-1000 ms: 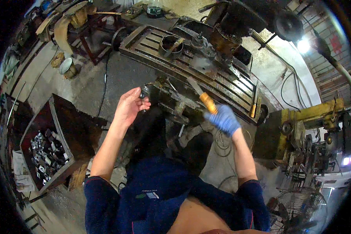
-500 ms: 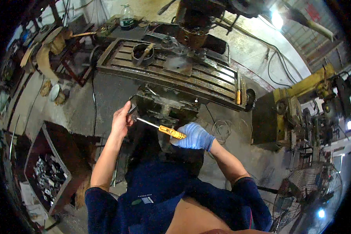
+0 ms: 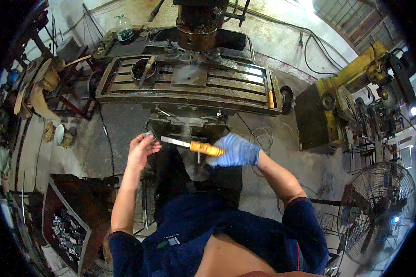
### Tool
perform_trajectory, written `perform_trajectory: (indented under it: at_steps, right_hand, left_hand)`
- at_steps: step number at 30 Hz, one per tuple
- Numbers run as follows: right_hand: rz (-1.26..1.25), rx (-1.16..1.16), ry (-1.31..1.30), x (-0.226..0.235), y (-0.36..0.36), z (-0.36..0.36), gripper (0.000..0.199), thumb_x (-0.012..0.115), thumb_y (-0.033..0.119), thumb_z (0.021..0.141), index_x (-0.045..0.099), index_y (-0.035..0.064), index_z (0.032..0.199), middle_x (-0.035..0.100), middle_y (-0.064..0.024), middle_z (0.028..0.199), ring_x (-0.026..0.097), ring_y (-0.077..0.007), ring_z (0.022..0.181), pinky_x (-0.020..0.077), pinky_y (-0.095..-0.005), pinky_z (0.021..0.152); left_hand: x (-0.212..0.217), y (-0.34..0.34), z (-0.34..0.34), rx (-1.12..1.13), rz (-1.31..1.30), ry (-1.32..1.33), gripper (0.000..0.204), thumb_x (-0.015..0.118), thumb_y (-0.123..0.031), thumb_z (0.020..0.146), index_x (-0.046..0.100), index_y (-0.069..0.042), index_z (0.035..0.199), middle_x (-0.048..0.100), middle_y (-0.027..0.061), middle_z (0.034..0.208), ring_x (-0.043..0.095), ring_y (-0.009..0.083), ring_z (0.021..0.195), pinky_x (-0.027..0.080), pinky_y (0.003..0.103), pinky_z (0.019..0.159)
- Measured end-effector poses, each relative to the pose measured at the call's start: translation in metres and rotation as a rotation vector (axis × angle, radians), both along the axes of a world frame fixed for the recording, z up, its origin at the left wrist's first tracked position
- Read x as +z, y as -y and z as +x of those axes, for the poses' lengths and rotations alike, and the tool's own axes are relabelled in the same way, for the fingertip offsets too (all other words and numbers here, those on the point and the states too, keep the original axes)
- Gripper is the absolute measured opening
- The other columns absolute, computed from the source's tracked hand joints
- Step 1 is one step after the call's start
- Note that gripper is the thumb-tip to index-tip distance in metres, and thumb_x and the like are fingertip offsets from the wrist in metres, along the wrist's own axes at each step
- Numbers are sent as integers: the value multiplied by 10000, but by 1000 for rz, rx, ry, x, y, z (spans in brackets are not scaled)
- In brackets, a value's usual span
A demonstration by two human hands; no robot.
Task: The person places metal parts into a milling machine, cleans them with an air blow gun, and places them into a container.
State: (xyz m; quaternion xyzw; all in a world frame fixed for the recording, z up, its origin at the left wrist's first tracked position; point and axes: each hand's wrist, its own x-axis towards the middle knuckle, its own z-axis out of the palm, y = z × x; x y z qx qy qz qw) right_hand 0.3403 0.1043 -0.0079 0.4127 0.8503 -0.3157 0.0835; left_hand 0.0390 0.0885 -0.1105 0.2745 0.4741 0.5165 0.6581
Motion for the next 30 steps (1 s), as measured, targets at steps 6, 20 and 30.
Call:
perform_trajectory:
  at_steps: [6, 20, 30]
  right_hand:
    - [82, -551, -694, -59, -89, 48, 327, 715, 338, 712, 655, 24, 781, 622, -29, 648, 523, -65, 605, 440, -263, 557]
    - [327, -933, -527, -130, -61, 70, 346, 652, 361, 728, 665, 42, 861, 652, -115, 742, 628, -196, 678, 464, -308, 626]
    - [158, -1231, -672, -163, 29, 147, 191, 644, 116, 772, 645, -42, 880, 644, -50, 740, 571, -102, 644, 463, -243, 595]
  left_hand:
    - [5, -21, -3, -41, 80, -245, 226, 603, -130, 800, 523, -1, 967, 626, 116, 795, 630, 189, 717, 516, 293, 648]
    - [26, -92, 22, -21, 389, -830, 220, 689, -116, 664, 645, 18, 834, 608, 46, 636, 530, 84, 563, 418, 244, 527]
    - [53, -233, 89, -94, 596, -1421, 276, 596, -235, 624, 666, -92, 849, 635, 166, 788, 613, 327, 773, 497, 411, 705]
